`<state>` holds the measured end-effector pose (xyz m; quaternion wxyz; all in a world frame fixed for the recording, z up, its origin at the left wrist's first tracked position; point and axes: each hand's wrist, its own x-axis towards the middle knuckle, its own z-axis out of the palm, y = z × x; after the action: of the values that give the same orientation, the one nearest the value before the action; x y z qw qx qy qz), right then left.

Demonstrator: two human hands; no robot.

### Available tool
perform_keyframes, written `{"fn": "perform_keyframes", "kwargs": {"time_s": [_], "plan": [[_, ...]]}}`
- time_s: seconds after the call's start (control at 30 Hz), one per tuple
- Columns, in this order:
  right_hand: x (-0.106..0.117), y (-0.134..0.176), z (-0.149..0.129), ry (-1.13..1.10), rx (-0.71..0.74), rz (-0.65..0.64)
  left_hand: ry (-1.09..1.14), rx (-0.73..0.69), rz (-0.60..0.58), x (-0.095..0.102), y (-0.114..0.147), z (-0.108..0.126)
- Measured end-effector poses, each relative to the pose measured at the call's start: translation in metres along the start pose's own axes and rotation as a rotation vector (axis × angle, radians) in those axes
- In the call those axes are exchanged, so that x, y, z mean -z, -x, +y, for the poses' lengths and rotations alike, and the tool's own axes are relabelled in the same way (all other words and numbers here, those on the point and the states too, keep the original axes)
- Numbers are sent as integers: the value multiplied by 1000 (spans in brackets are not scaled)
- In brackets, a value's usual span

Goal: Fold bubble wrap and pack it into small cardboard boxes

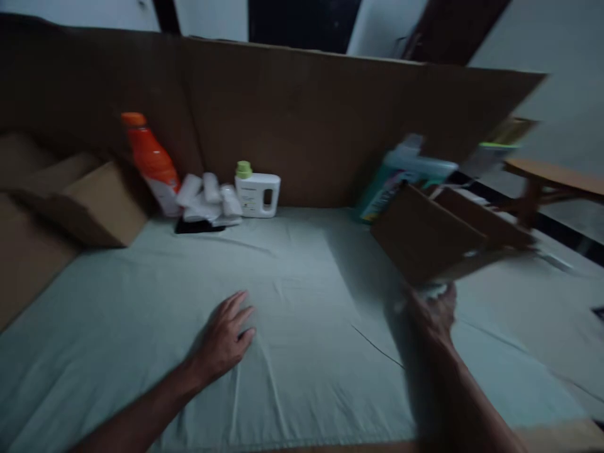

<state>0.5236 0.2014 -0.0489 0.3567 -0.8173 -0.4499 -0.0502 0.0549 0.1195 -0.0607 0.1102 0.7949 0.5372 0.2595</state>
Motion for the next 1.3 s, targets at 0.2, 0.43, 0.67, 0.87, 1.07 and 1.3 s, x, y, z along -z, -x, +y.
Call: {"fn": "perform_keyframes", "kwargs": {"time_s": [0.2,0.43,0.67,0.87,1.07,1.3], "plan": [[-45,98,-82,-10,569,-443,12,-56,-274,22,3,18],[-82,230,-256,-232,1140,-804,407,-338,-556,60,87,12],[-72,313,-342,-498,1507,-1123,120,302,305,227,16,-123],[-74,310,-343,-528,1464,-1152,-307,484,423,295,-80,-210],[-76,310,-343,-564,1455,-1161,-347,540,364,296,-90,-218],[-86,306,-330,-660,1321,-1022,-274,254,471,295,57,-167]]}}
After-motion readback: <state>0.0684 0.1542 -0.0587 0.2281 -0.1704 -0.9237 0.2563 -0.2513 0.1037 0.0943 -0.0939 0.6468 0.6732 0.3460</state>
